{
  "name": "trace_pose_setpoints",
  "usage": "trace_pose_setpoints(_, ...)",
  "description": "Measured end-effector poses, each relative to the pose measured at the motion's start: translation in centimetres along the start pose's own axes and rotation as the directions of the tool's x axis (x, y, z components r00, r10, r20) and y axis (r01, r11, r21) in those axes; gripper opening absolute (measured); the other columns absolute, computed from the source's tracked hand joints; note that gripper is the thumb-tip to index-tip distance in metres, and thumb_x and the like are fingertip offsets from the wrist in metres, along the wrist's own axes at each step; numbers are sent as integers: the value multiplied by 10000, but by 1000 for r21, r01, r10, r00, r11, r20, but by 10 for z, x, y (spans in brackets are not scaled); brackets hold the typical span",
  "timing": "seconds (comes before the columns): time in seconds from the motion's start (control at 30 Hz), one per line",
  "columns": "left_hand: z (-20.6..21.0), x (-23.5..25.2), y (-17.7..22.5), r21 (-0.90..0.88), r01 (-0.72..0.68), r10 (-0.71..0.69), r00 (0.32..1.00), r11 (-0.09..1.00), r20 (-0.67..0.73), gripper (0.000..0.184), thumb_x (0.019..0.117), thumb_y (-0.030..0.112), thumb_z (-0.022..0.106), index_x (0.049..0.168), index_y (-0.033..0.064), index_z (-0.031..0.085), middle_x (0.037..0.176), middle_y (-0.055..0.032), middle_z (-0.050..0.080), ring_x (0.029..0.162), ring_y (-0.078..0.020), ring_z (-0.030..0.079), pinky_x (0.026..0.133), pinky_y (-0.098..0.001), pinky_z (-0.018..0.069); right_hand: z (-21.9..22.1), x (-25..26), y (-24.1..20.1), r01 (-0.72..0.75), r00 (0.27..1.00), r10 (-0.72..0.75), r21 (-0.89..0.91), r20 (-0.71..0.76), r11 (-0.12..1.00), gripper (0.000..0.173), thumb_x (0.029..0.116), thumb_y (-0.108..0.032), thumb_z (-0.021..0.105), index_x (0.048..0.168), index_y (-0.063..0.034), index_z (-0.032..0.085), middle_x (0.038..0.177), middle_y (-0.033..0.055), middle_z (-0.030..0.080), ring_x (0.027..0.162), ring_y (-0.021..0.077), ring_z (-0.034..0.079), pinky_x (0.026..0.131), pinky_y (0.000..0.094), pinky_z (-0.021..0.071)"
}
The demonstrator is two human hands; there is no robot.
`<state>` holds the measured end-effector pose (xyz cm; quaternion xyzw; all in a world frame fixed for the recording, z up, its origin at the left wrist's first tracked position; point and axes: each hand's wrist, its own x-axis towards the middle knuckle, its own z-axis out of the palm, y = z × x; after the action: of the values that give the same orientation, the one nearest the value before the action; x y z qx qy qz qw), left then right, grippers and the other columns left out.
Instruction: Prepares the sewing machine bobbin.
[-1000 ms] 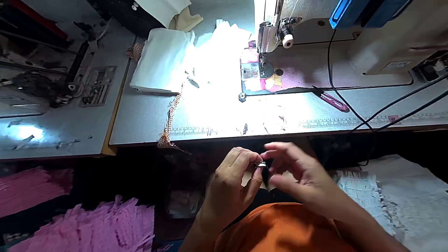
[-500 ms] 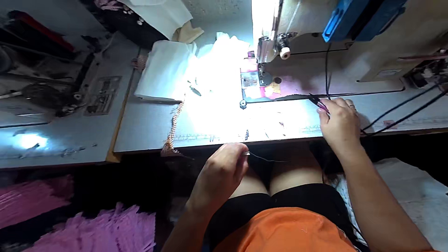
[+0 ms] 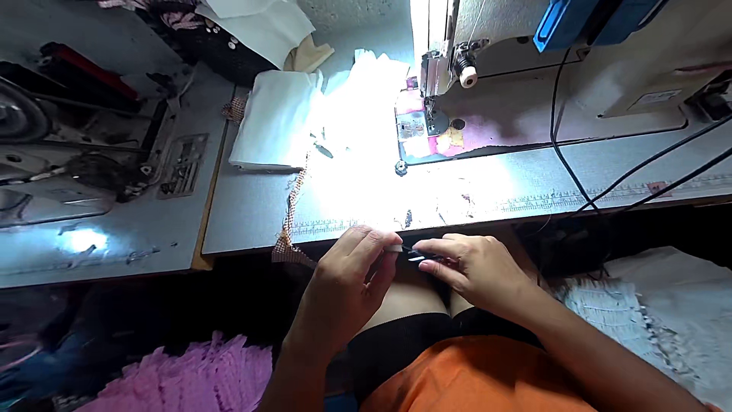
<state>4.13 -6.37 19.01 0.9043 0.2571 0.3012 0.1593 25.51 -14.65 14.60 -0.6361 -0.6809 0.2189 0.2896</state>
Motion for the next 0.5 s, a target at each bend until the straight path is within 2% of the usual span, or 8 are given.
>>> trace_pose_setpoints(0.13,-8,-5,-3,-41,44,-46,999,998,-28,187,974,147,600,1076,32,706,1004,-31,696,947,-43,652,855,-195,554,-18,3,5,-49,980,30,-91,-197,995,283,1007,-400,580,1045,-231,804,768,-6,721,655,197,678,547,489,512)
trace_pose_setpoints(0.17,-8,-6,-5,-99,82,-86,996,992,-36,190,968,141,602,1084,28,702,1006,-22,700,942,-38,662,856,-205,568,-27,6,10,-93,965,59,-124,-255,988,279,1011,-393,584,1080,-217,790,789,17,720,657,223,675,546,509,516)
trace_pose_setpoints(0.23,-4,-5,-10,-300,179,-196,980,937,-27,167,961,108,615,1088,30,692,1000,-2,712,920,-54,699,848,-247,615,-45,18,26,-199,927,120,-192,-356,961,337,1035,-348,580,1281,-166,721,932,131,721,731,342,680,589,581,510)
trace_pose_setpoints(0.27,1,-4,-11,-430,225,-251,968,874,-5,150,959,76,617,1082,29,686,990,-4,723,897,-75,715,836,-267,628,-51,25,37,-252,908,152,-222,-389,942,382,1051,-321,560,1381,-153,653,1072,187,705,830,402,689,647,617,522)
trace_pose_setpoints(0.3,8,-1,-13,-553,262,-295,955,791,31,137,963,50,610,1078,28,682,975,-10,730,870,-97,723,818,-282,633,-55,34,50,-297,889,175,-241,-422,924,399,1060,-290,546,1426,-148,613,1138,219,667,886,429,680,681,625,527)
trace_pose_setpoints(0.37,21,6,-15,-734,320,-354,928,599,116,127,981,12,580,1063,23,677,951,-26,739,840,-132,737,807,-310,641,-57,50,80,-340,853,178,-264,-490,903,344,1039,-222,587,1362,-140,671,1124,239,633,948,435,657,746,620,526)
trace_pose_setpoints(0.4,26,11,-15,-786,362,-393,904,501,166,128,989,3,566,1047,22,679,932,-30,738,829,-138,737,806,-317,640,-57,55,92,-340,848,162,-284,-505,896,313,1028,-209,609,1318,-145,707,1137,228,633,1029,428,634,829,617,515)
trace_pose_setpoints(0.5,34,24,-7,-839,483,-523,797,250,303,151,992,-21,540,999,13,687,876,-47,730,789,-140,726,795,-312,631,-55,53,100,-268,867,80,-326,-491,906,346,1035,-269,572,1342,-165,693,1441,210,552,1336,467,475,1017,715,350)
